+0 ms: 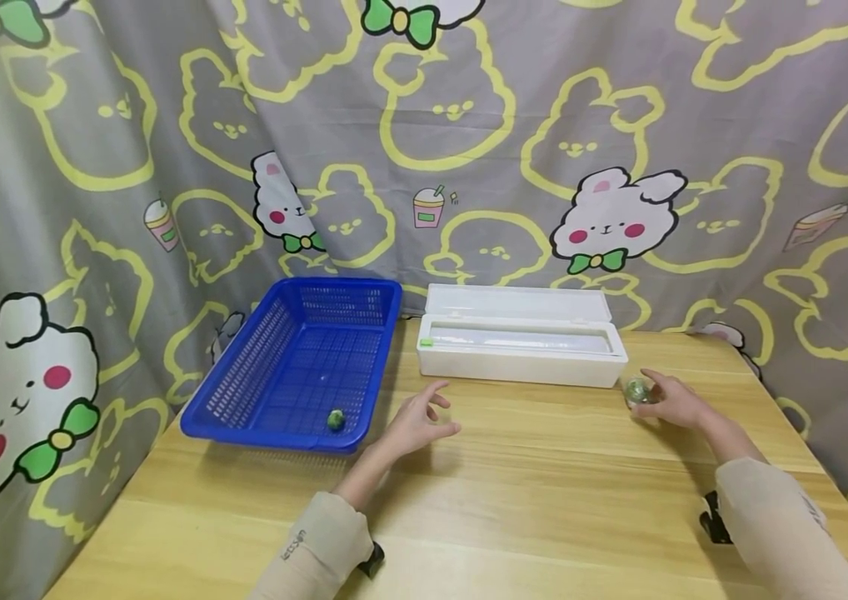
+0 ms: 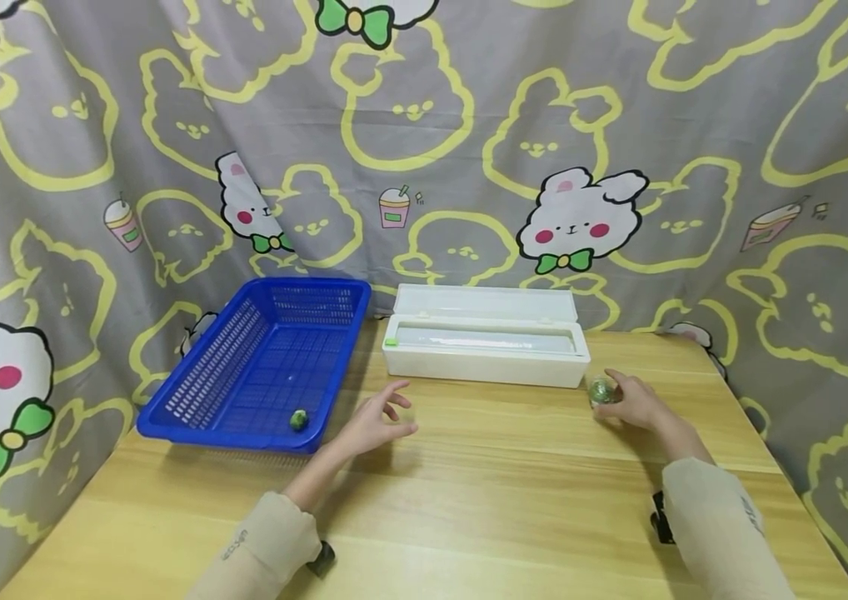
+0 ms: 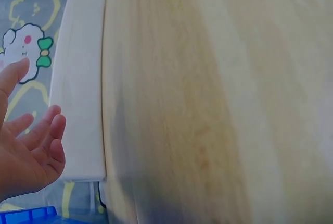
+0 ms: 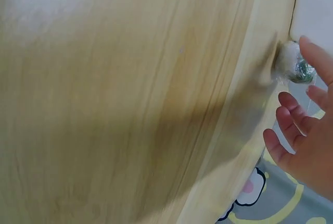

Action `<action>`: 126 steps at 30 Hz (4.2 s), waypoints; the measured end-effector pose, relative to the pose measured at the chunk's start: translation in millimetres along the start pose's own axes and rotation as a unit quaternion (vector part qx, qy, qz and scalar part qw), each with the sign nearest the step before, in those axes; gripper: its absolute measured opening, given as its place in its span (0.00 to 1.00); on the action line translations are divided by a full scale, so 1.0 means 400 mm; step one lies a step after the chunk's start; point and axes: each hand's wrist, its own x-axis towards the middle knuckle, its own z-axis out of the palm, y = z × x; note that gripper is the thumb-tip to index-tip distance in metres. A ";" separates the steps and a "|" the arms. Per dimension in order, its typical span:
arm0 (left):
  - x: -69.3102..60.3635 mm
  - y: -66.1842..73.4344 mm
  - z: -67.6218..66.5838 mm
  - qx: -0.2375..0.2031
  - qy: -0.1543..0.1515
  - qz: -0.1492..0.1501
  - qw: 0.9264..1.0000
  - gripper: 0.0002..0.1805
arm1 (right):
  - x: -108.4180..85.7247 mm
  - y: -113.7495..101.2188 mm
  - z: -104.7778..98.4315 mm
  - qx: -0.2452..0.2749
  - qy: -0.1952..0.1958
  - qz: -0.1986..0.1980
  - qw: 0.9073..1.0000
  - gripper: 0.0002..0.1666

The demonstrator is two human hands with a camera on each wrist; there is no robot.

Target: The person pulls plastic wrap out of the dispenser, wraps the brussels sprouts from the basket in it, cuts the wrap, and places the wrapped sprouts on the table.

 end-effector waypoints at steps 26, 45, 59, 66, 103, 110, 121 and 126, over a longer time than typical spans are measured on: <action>0.119 0.020 0.024 0.003 0.276 -0.048 0.960 0.36 | 0.051 -0.049 0.003 0.102 0.184 -0.016 0.977 0.39; 0.260 -0.013 0.034 -0.013 0.306 -0.168 0.937 0.20 | 0.148 -0.072 0.018 0.208 0.169 0.013 0.963 0.28; 0.268 -0.024 0.020 0.057 0.298 -0.173 0.937 0.07 | 0.161 -0.100 0.017 0.151 0.216 -0.024 0.964 0.17; 0.278 -0.019 0.022 0.080 0.303 -0.162 0.936 0.06 | 0.179 -0.109 0.035 0.170 0.309 -0.059 0.934 0.11; 0.313 -0.035 -0.006 0.058 0.382 -0.136 0.912 0.05 | 0.216 -0.133 0.040 0.236 0.288 0.040 0.927 0.18; 0.328 -0.030 -0.002 0.007 0.374 -0.176 0.911 0.04 | 0.201 -0.122 -0.016 0.192 0.240 0.050 0.950 0.20; 0.360 0.003 -0.014 -0.053 0.383 -0.197 0.901 0.05 | 0.200 -0.132 -0.100 0.116 0.221 0.034 0.968 0.19; 0.369 0.019 -0.043 -0.034 0.378 -0.185 0.906 0.05 | 0.206 -0.139 -0.111 0.105 0.248 0.028 0.963 0.18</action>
